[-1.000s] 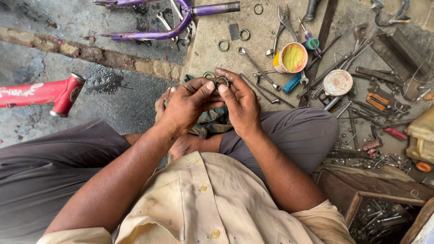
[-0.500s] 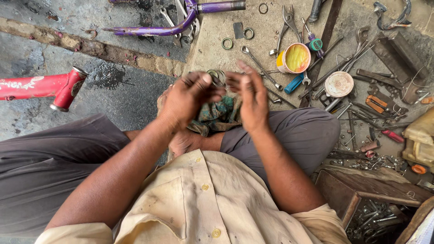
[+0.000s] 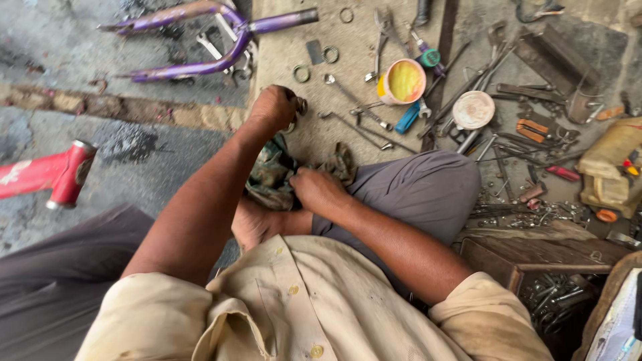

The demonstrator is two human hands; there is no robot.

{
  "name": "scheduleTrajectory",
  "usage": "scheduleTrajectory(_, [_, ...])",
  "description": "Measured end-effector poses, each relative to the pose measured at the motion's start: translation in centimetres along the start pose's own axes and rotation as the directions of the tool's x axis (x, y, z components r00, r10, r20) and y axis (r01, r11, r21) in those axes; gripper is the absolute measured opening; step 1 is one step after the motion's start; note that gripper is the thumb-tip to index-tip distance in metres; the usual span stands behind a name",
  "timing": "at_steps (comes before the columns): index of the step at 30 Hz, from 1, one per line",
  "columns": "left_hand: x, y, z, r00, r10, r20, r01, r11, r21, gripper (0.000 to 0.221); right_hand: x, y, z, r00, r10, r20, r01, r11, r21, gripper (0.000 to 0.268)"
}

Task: The person greases and installs ball bearings into the head tube of a bicycle frame, then fits the fork through the head tube.

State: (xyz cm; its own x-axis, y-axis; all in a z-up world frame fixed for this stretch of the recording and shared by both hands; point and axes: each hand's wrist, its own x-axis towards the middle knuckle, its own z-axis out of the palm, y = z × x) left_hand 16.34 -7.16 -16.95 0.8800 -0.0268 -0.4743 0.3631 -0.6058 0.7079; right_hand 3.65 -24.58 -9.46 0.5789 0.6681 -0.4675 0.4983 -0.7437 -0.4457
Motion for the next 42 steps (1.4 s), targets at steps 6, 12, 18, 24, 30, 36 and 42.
scheduleTrajectory(6, [0.6, 0.2, 0.6, 0.952, -0.305, 0.025, 0.302, 0.951, 0.065, 0.040, 0.4, -1.2, -1.6, 0.983, 0.131, 0.130, -0.140, 0.988, 0.068, 0.025])
scheduleTrajectory(12, [-8.9, 0.0, -2.5, 0.981, 0.116, -0.156, -0.069, 0.958, 0.277, 0.043, -0.5, -1.3, -6.0, 0.992, 0.123, -0.004, -0.119, 0.974, 0.194, 0.060])
scheduleTrajectory(18, [-18.3, -3.5, 1.8, 0.957, 0.211, 0.198, -0.289, 0.710, 0.643, 0.036, -0.9, 7.6, -10.4, 0.875, 0.391, -0.285, -0.346, 0.917, 0.196, 0.051])
scheduleTrajectory(24, [-17.1, -5.7, 7.1, 0.844, 0.300, 0.444, -0.516, 0.681, 0.520, 0.020, -1.7, 24.4, -18.0, 0.637, 0.617, -0.463, -0.631, 0.762, 0.146, 0.037])
scheduleTrajectory(30, [-17.0, -6.1, 6.2, 0.874, 0.292, 0.389, -0.466, 0.730, 0.500, 0.022, -7.5, 30.0, -19.5, 0.476, 0.837, -0.271, -0.870, 0.493, -0.005, 0.092])
scheduleTrajectory(36, [-16.7, -4.5, 5.6, 0.877, 0.185, 0.444, -0.414, 0.759, 0.502, 0.022, -7.7, 31.0, -16.8, 0.495, 0.845, -0.201, -0.869, 0.480, -0.121, 0.103])
scheduleTrajectory(42, [-17.5, -2.7, 2.9, 0.903, 0.115, 0.413, -0.311, 0.838, 0.448, 0.025, -6.9, 26.5, -19.3, 0.485, 0.783, -0.388, -0.819, 0.562, 0.110, 0.094])
